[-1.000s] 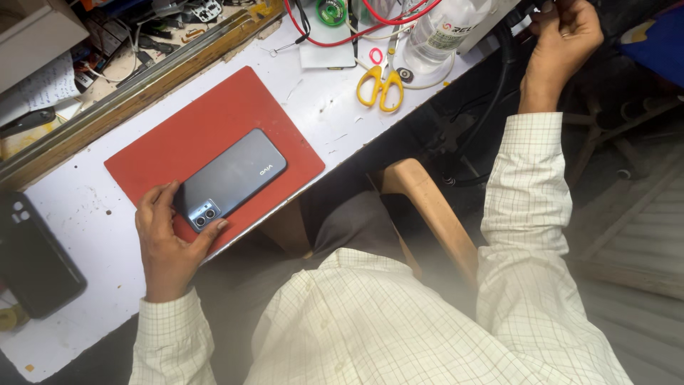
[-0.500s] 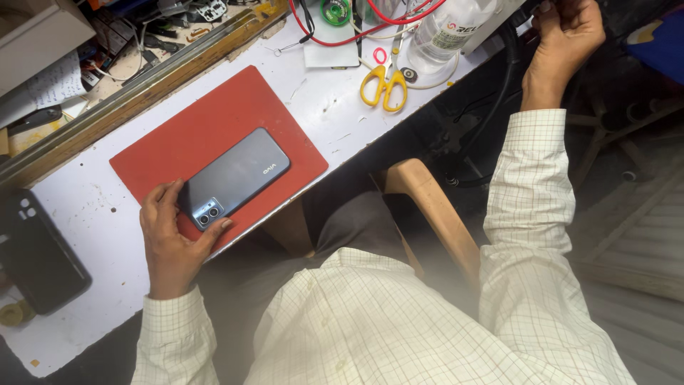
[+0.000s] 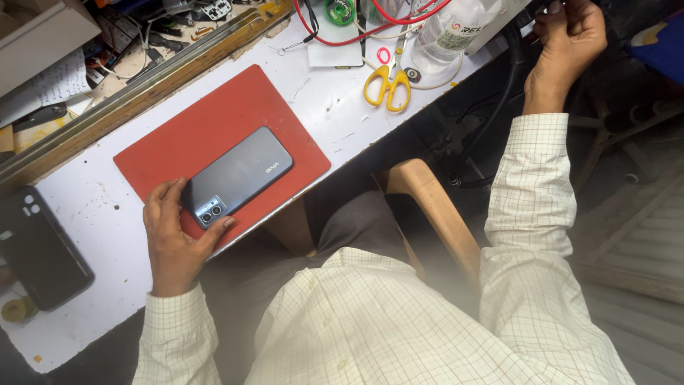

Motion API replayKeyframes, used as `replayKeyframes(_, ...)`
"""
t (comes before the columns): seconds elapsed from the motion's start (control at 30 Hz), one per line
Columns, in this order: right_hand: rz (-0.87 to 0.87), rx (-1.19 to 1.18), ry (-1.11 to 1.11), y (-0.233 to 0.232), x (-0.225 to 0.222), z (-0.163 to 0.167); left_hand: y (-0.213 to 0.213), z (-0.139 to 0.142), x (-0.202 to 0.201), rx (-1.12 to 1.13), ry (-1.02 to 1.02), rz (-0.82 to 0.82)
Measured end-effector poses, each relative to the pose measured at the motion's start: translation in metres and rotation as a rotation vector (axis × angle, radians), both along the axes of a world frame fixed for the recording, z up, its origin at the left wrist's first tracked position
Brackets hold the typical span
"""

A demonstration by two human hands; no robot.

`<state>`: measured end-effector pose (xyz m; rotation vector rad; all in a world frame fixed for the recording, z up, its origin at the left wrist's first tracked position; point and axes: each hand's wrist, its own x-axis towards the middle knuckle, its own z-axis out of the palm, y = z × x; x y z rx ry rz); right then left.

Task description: The person works at a repair bench with two smartphones. They pick up one phone, press its power button, turn it over, and pry along its edges with a small opening tool, then hold the phone and apply heat to its back with a heat gun.

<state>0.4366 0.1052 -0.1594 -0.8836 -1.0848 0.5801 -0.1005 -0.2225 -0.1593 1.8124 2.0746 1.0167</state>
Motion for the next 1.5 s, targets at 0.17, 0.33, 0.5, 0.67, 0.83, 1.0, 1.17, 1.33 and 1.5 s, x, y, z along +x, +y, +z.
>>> replayKeyframes(0.17, 0.003, 0.074, -0.097, 0.002, 0.003, -0.002, 0.0, 0.0, 0.0, 0.001, 0.019, -0.005)
replayKeyframes(0.33, 0.002, 0.109, -0.12, 0.0, 0.003, -0.003, -0.001, 0.001, 0.001, 0.003, 0.012, 0.0)
replayKeyframes(0.5, 0.013, 0.105, -0.099, -0.006, 0.002, -0.002, 0.0, 0.001, 0.001, -0.018, 0.017, 0.012)
replayKeyframes(0.67, 0.032, 0.046, -0.008, -0.005, 0.0, 0.0, 0.0, 0.001, 0.0, -0.008, 0.025, 0.005)
replayKeyframes(0.83, -0.158, 0.107, -0.217, -0.006, -0.008, -0.011, -0.001, 0.001, 0.001, -0.007, 0.03, 0.01)
replayKeyframes(1.0, -0.096, 0.161, -0.315, -0.01, -0.015, -0.018, -0.001, 0.002, 0.002, -0.009, 0.029, 0.004)
replayKeyframes(1.17, -0.013, 0.116, -0.267, -0.011, -0.016, -0.013, 0.0, 0.002, 0.001, -0.012, 0.029, 0.011)
replayKeyframes(1.33, 0.007, 0.005, -0.266, -0.014, -0.008, -0.008, -0.001, 0.001, 0.002, 0.0, 0.035, 0.008)
replayKeyframes(1.5, -0.16, -0.026, -0.112, -0.009, 0.001, -0.01, 0.0, 0.0, 0.001, 0.002, 0.047, 0.003)
